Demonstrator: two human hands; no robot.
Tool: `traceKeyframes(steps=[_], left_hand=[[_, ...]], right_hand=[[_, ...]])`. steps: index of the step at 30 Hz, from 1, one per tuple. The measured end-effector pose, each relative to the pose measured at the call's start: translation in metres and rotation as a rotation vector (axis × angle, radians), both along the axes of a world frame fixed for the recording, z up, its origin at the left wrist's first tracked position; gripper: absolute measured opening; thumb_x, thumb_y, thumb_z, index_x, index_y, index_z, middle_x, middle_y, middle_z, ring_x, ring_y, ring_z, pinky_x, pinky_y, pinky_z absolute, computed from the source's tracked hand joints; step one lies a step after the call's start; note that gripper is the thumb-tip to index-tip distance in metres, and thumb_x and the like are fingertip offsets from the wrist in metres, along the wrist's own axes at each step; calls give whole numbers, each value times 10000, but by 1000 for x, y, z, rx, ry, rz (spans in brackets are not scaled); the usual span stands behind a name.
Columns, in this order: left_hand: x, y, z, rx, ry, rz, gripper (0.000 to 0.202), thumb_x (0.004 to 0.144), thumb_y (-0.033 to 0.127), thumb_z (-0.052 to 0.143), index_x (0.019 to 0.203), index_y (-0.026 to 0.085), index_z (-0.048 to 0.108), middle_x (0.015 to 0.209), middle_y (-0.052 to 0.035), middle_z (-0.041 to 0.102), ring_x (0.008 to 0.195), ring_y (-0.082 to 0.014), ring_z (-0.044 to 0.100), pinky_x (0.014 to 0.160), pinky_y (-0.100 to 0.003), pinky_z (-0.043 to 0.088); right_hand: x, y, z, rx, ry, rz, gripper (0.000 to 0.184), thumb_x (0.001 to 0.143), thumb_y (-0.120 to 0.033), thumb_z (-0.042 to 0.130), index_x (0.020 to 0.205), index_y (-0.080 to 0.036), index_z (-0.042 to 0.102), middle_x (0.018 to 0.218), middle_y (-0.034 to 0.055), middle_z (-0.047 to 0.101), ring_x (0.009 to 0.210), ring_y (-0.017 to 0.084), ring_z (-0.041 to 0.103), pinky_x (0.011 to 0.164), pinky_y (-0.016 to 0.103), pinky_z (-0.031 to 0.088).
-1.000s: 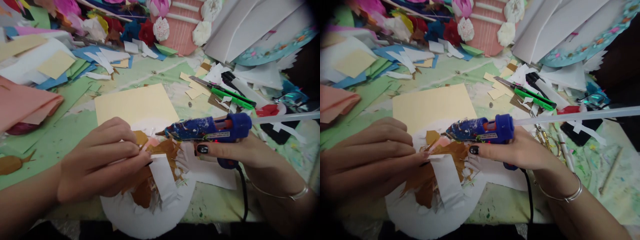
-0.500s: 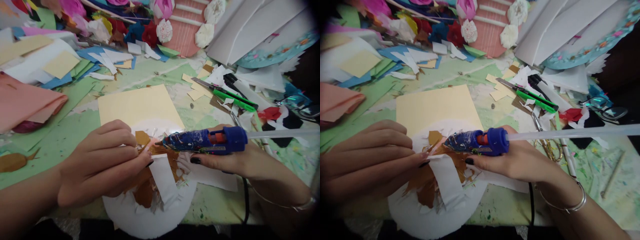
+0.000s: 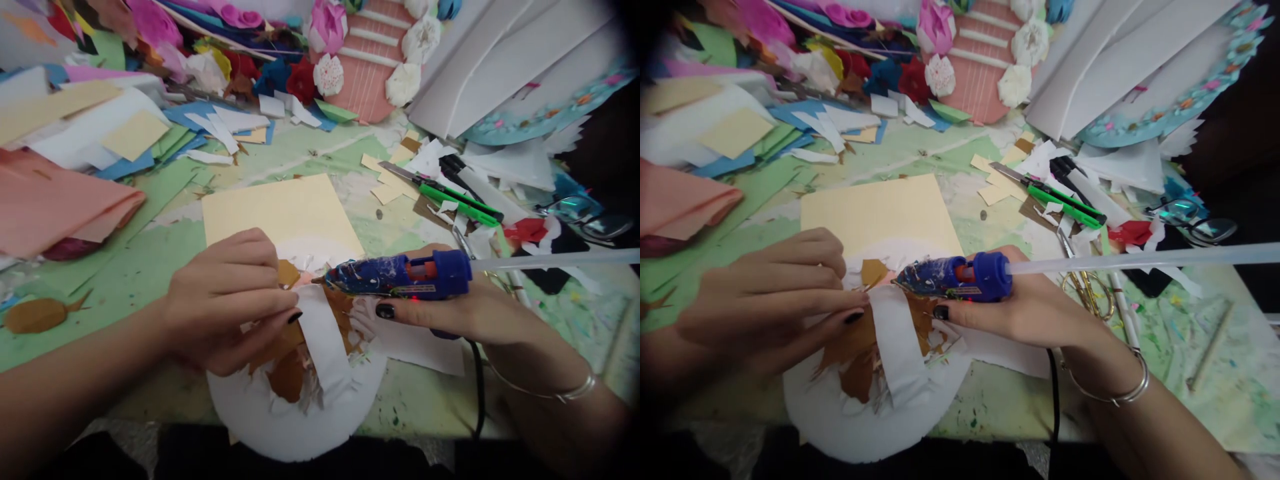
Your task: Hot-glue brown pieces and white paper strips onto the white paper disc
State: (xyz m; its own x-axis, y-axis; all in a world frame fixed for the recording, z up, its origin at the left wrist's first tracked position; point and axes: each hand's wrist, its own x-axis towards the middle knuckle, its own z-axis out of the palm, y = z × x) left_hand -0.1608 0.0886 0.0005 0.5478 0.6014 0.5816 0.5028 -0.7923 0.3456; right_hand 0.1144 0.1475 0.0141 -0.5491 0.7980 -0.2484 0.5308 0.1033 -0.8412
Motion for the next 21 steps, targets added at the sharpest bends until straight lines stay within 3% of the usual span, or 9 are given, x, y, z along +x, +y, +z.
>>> traceKeyframes(steps=[3,6,10,14,18,21], left_hand=[[3,-1,-1,2,-24,-72,148,745,126,608,760,272,627,543,13,573,531,-169,534,548,-347,407],[6,-5,1,14,-62,-122,145,720,93,619,733,233,585,530,2,540,503,-170,499,528,-345,369],[4,-3,-1,69,-102,-37,178,687,71,642,754,212,557,549,4,500,510,-160,444,523,-327,323],[-2,3,-2,-34,-61,84,88,736,148,620,765,204,559,597,-4,474,572,-170,439,554,-313,326],[-4,5,-2,-172,83,94,83,770,230,619,760,186,549,679,-42,521,652,-191,452,601,-321,345],[-4,6,-4,-209,124,65,100,782,201,597,725,186,516,660,-37,510,654,-190,443,598,-316,339]], right_hand=[[-7,-2,6,-23,1,17,341,686,-489,779,883,-212,750,791,39,698,698,190,644,538,255,504],[-14,-1,15,-44,28,125,300,786,-456,705,918,-190,744,662,11,644,615,153,604,509,239,485],[-17,1,21,-22,53,195,261,835,-407,661,964,-195,742,567,-8,598,592,152,594,504,232,489],[-16,1,16,6,87,251,218,830,-378,658,935,-209,748,720,8,688,721,173,648,609,240,533],[-14,0,12,15,89,271,246,837,-393,654,970,-211,752,879,22,739,799,192,674,686,258,556],[-14,0,13,7,95,280,267,840,-403,649,996,-211,749,898,23,744,812,199,677,690,263,560]])
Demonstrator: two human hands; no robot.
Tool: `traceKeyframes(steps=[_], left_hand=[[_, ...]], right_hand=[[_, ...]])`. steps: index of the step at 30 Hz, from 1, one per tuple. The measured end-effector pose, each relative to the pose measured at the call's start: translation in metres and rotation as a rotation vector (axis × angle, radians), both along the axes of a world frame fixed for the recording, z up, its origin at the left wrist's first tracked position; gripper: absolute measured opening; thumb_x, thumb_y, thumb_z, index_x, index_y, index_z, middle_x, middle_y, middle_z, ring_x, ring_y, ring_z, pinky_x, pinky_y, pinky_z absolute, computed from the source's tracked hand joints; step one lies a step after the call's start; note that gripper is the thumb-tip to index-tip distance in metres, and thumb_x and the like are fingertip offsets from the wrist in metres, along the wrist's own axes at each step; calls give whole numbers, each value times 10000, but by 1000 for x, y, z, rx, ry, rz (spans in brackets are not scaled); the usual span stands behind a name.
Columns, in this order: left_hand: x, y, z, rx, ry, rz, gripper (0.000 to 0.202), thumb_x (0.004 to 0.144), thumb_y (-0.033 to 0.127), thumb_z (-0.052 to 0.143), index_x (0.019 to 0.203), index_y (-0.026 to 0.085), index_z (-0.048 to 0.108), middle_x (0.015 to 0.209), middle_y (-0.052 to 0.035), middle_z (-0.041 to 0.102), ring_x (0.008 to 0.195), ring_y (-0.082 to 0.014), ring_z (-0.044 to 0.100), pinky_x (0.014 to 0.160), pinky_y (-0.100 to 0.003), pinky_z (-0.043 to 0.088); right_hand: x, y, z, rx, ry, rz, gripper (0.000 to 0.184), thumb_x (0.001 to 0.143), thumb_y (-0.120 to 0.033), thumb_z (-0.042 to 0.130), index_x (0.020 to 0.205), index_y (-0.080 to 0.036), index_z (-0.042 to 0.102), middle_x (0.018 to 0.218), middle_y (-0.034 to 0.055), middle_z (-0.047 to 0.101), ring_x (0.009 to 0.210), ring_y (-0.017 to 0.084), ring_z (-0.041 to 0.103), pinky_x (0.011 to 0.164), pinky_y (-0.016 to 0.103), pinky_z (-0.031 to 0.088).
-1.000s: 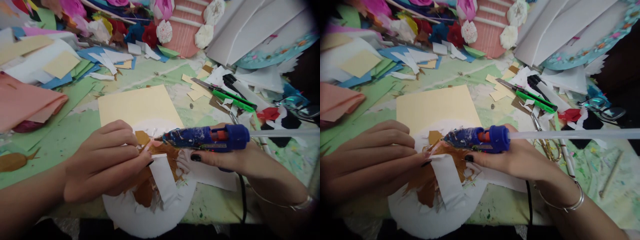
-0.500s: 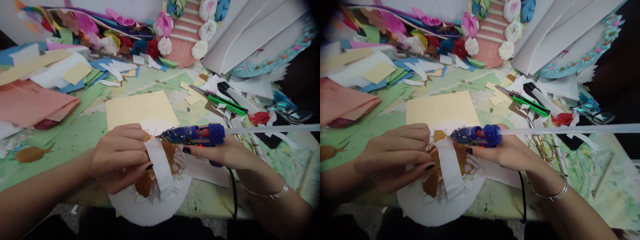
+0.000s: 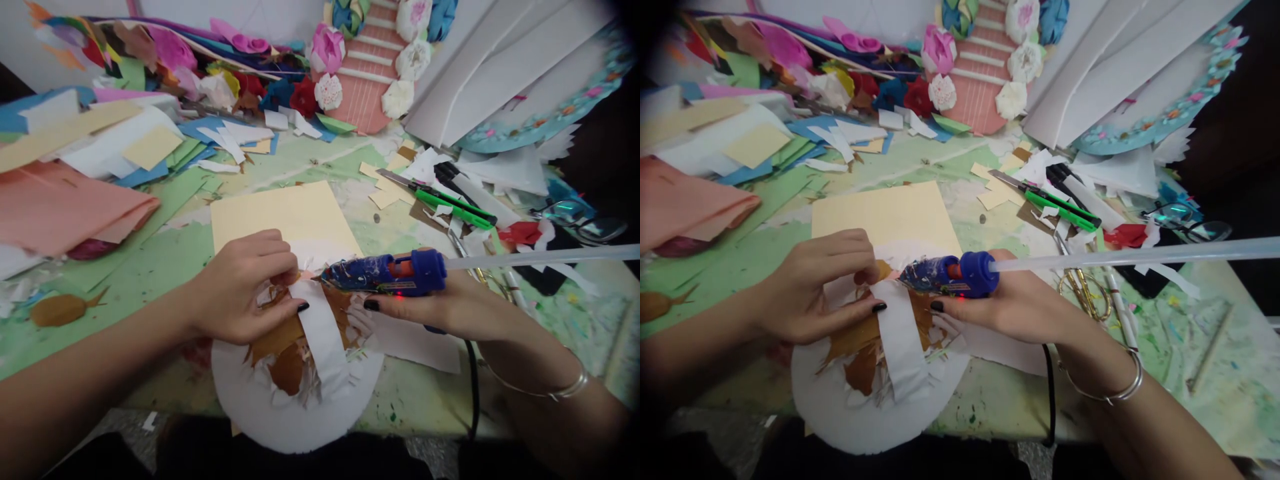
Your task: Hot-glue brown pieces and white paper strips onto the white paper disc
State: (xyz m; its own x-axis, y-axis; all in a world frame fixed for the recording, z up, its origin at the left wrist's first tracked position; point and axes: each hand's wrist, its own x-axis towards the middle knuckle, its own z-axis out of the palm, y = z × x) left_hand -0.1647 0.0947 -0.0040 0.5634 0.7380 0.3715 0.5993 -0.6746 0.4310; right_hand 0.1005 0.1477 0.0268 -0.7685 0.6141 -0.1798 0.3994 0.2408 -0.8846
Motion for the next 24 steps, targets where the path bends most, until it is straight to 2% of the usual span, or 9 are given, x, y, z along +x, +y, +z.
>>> traceKeyframes(steps=[5,10,16,19,22,24], left_hand=[[0,2,-4,61,-30,-59,106,780,101,569,740,192,532,641,-32,540,627,-182,448,598,-323,354],[-2,3,-2,164,-28,-126,151,785,65,578,741,209,566,654,-39,583,638,-188,497,628,-348,410],[-5,1,1,266,-73,-169,167,747,50,649,781,204,590,653,-37,605,641,-186,529,603,-340,428],[-5,3,1,239,-101,-133,170,736,49,656,789,201,601,658,-31,604,634,-178,530,603,-333,429],[-4,7,-1,133,-141,-107,153,753,57,634,807,199,609,672,-28,608,631,-164,511,612,-322,420],[-4,8,-3,45,-168,-92,131,776,67,613,797,197,606,660,-20,600,629,-154,491,616,-311,407]], right_hand=[[1,0,0,-3,-38,-42,221,825,-379,652,911,-198,747,838,33,727,767,199,668,641,261,550],[1,1,-1,-12,-51,-48,227,818,-391,654,879,-192,743,817,36,721,779,205,669,654,267,556],[4,2,-1,-5,-60,-36,241,835,-398,641,901,-188,740,787,31,713,727,190,657,596,250,531],[5,2,-2,4,-36,-37,272,846,-413,640,926,-174,742,807,39,725,718,183,648,602,251,526],[5,5,-2,-24,15,-9,278,861,-405,640,985,-177,739,859,39,729,767,174,643,653,246,524],[5,7,-1,-49,51,-20,276,856,-391,654,1005,-174,738,875,39,723,746,151,621,607,218,502]])
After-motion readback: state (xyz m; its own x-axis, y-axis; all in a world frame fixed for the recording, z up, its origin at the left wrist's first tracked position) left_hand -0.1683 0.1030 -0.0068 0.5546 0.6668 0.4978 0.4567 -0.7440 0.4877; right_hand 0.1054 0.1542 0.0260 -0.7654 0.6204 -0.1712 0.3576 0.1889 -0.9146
